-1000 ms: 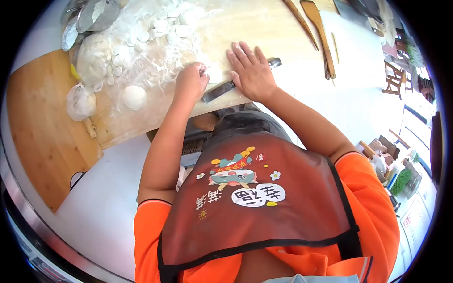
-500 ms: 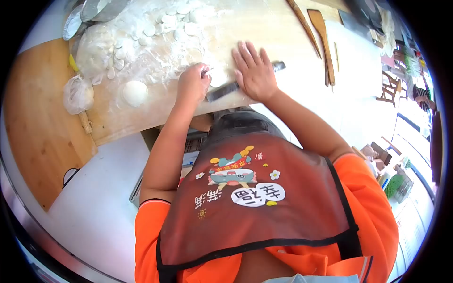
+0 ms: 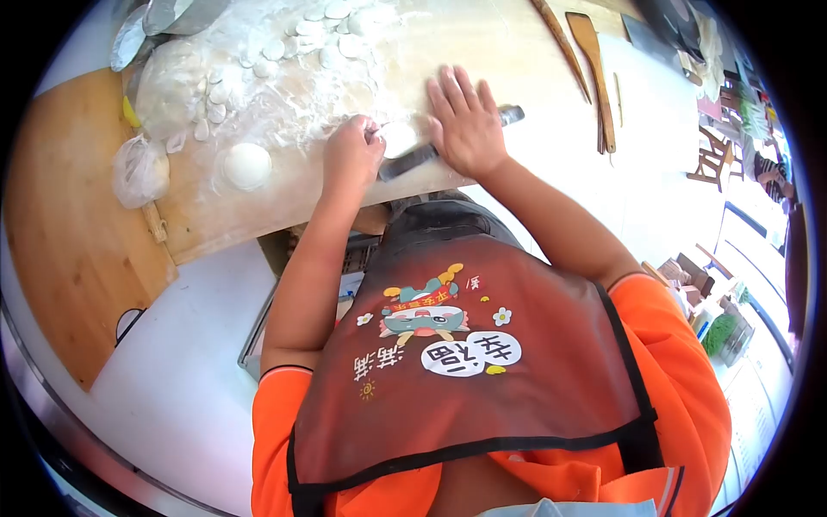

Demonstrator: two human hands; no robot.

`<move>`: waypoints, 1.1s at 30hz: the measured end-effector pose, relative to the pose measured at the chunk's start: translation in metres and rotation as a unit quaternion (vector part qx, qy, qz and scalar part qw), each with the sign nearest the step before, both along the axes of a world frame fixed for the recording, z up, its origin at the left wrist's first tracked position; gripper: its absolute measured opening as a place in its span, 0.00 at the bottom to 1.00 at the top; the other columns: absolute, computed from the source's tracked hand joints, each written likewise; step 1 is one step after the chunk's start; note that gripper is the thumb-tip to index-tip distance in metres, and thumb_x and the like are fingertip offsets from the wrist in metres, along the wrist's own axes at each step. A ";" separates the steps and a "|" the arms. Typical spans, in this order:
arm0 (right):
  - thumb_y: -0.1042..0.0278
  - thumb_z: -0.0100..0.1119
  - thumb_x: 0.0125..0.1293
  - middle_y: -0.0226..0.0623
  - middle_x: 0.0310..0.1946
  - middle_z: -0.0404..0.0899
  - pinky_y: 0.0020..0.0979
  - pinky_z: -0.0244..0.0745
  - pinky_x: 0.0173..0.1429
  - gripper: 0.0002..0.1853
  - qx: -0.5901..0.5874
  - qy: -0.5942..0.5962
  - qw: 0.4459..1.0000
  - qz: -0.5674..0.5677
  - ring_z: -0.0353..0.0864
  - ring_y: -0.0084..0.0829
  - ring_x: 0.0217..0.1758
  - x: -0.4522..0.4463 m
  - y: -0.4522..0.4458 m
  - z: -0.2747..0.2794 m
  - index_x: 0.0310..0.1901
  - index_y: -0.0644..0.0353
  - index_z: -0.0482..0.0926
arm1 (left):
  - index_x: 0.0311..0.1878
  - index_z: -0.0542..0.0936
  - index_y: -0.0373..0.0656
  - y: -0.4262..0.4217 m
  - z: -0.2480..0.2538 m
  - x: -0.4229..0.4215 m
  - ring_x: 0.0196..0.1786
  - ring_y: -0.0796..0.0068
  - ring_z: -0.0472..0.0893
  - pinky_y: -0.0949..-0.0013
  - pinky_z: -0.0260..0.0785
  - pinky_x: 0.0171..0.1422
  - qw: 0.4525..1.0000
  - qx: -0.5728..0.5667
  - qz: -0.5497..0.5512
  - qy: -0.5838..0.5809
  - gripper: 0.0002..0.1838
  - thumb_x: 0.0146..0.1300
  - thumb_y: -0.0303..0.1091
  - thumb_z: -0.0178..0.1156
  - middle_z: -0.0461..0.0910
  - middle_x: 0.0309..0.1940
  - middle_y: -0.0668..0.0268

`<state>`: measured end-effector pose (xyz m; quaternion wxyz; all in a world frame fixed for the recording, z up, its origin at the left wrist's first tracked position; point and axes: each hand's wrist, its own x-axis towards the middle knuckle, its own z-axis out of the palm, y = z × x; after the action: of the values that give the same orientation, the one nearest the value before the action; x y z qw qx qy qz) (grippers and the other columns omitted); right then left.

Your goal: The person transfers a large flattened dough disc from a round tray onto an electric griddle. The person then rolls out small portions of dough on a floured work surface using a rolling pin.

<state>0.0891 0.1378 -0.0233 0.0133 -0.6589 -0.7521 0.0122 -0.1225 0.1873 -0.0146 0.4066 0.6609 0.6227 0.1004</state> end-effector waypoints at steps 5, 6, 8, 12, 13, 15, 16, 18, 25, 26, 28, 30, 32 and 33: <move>0.46 0.38 0.80 0.46 0.80 0.58 0.60 0.46 0.83 0.32 0.030 0.027 0.999 -0.011 0.51 0.47 0.85 -0.007 0.082 -0.013 0.77 0.56 0.63 | 0.46 0.85 0.41 0.021 0.005 -0.007 0.42 0.55 0.86 0.57 0.77 0.49 0.996 0.036 -0.077 0.031 0.12 0.61 0.35 0.65 0.87 0.38 0.53; 0.46 0.38 0.80 0.46 0.80 0.58 0.60 0.46 0.83 0.32 0.041 0.024 0.999 -0.018 0.51 0.46 0.85 -0.008 0.092 -0.014 0.77 0.56 0.63 | 0.47 0.85 0.41 0.031 0.004 -0.006 0.42 0.56 0.87 0.58 0.77 0.49 0.995 0.024 -0.098 0.027 0.12 0.62 0.35 0.65 0.87 0.38 0.52; 0.45 0.39 0.79 0.46 0.80 0.57 0.61 0.47 0.82 0.33 0.038 0.025 0.999 -0.016 0.51 0.46 0.85 -0.014 0.087 -0.012 0.78 0.57 0.63 | 0.47 0.85 0.43 0.032 0.003 -0.010 0.42 0.56 0.87 0.58 0.77 0.49 0.995 0.011 -0.102 0.009 0.13 0.63 0.37 0.65 0.87 0.39 0.54; 0.45 0.43 0.78 0.49 0.80 0.57 0.61 0.48 0.82 0.34 -0.041 -0.004 0.999 0.003 0.51 0.47 0.85 -0.007 -0.019 0.012 0.78 0.57 0.62 | 0.48 0.84 0.43 0.017 0.002 -0.007 0.41 0.56 0.87 0.58 0.77 0.48 0.998 -0.003 -0.061 0.034 0.13 0.63 0.36 0.66 0.88 0.39 0.55; 0.46 0.45 0.77 0.51 0.79 0.58 0.61 0.49 0.81 0.33 -0.031 0.013 0.999 0.008 0.53 0.49 0.84 -0.005 -0.024 0.011 0.77 0.56 0.63 | 0.48 0.84 0.43 0.009 0.000 -0.007 0.41 0.56 0.87 0.58 0.77 0.48 0.999 -0.010 -0.041 0.027 0.12 0.63 0.36 0.66 0.88 0.39 0.55; 0.46 0.45 0.77 0.50 0.79 0.59 0.61 0.51 0.80 0.33 0.003 0.021 1.000 0.015 0.54 0.49 0.84 -0.007 -0.005 0.004 0.76 0.56 0.65 | 0.47 0.84 0.42 -0.007 0.002 -0.011 0.42 0.55 0.87 0.57 0.77 0.49 1.000 -0.018 -0.016 0.015 0.12 0.63 0.35 0.66 0.87 0.38 0.55; 0.46 0.45 0.77 0.50 0.78 0.60 0.61 0.52 0.80 0.32 0.030 0.023 0.999 0.022 0.55 0.49 0.83 -0.007 0.018 0.000 0.76 0.56 0.65 | 0.46 0.84 0.41 -0.008 0.005 -0.011 0.43 0.53 0.86 0.55 0.77 0.50 1.000 -0.009 -0.002 0.006 0.11 0.62 0.35 0.66 0.87 0.38 0.54; 0.47 0.45 0.77 0.49 0.76 0.63 0.62 0.52 0.79 0.30 0.059 0.047 0.997 0.030 0.56 0.47 0.83 -0.010 0.053 -0.004 0.73 0.57 0.68 | 0.44 0.84 0.41 0.000 0.005 -0.012 0.44 0.51 0.85 0.53 0.76 0.51 0.999 0.045 -0.020 0.011 0.10 0.62 0.34 0.66 0.86 0.38 0.53; 0.44 0.43 0.78 0.48 0.80 0.57 0.63 0.46 0.82 0.35 0.020 0.039 0.999 -0.018 0.50 0.47 0.85 -0.007 0.035 -0.012 0.77 0.59 0.62 | 0.44 0.85 0.44 0.017 0.008 -0.009 0.45 0.50 0.85 0.52 0.76 0.52 0.993 0.058 -0.092 0.046 0.09 0.64 0.34 0.62 0.87 0.40 0.54; 0.44 0.44 0.78 0.49 0.80 0.57 0.63 0.47 0.81 0.36 0.001 0.024 1.000 -0.005 0.51 0.48 0.85 -0.006 0.006 -0.005 0.77 0.59 0.61 | 0.44 0.85 0.43 0.009 0.009 -0.009 0.45 0.50 0.85 0.52 0.76 0.52 0.996 0.046 -0.065 0.028 0.09 0.64 0.34 0.62 0.86 0.39 0.53; 0.45 0.46 0.77 0.52 0.79 0.58 0.63 0.49 0.80 0.36 -0.040 0.019 0.999 0.023 0.52 0.50 0.84 0.000 -0.028 0.012 0.77 0.61 0.62 | 0.44 0.85 0.42 -0.004 0.006 -0.006 0.45 0.49 0.85 0.52 0.76 0.51 1.000 0.015 -0.016 -0.005 0.09 0.64 0.33 0.62 0.86 0.39 0.53; 0.45 0.47 0.76 0.53 0.77 0.62 0.63 0.53 0.78 0.34 0.026 0.031 0.998 0.037 0.56 0.51 0.83 0.000 -0.007 0.002 0.74 0.61 0.66 | 0.44 0.85 0.41 -0.019 -0.002 -0.003 0.44 0.49 0.85 0.52 0.76 0.51 1.000 0.014 0.018 -0.014 0.09 0.64 0.33 0.62 0.86 0.39 0.52; 0.45 0.45 0.77 0.51 0.76 0.63 0.63 0.53 0.78 0.32 0.055 0.043 0.997 0.044 0.56 0.50 0.82 -0.005 0.033 -0.001 0.73 0.60 0.68 | 0.44 0.85 0.41 -0.016 0.003 -0.004 0.44 0.49 0.85 0.52 0.75 0.51 0.999 0.015 0.031 -0.006 0.09 0.64 0.33 0.62 0.86 0.38 0.52; 0.45 0.44 0.78 0.50 0.77 0.63 0.63 0.52 0.78 0.32 0.064 0.038 0.996 0.044 0.56 0.49 0.82 -0.007 0.053 -0.006 0.73 0.59 0.69 | 0.44 0.85 0.41 -0.010 0.000 -0.008 0.44 0.50 0.85 0.52 0.75 0.52 0.998 0.068 0.002 0.008 0.09 0.64 0.33 0.63 0.86 0.39 0.53</move>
<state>0.0822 0.1910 -0.0288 0.0835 -0.6221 -0.7784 -0.0103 -0.1302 0.1774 -0.0150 0.3553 0.6864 0.6193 0.1384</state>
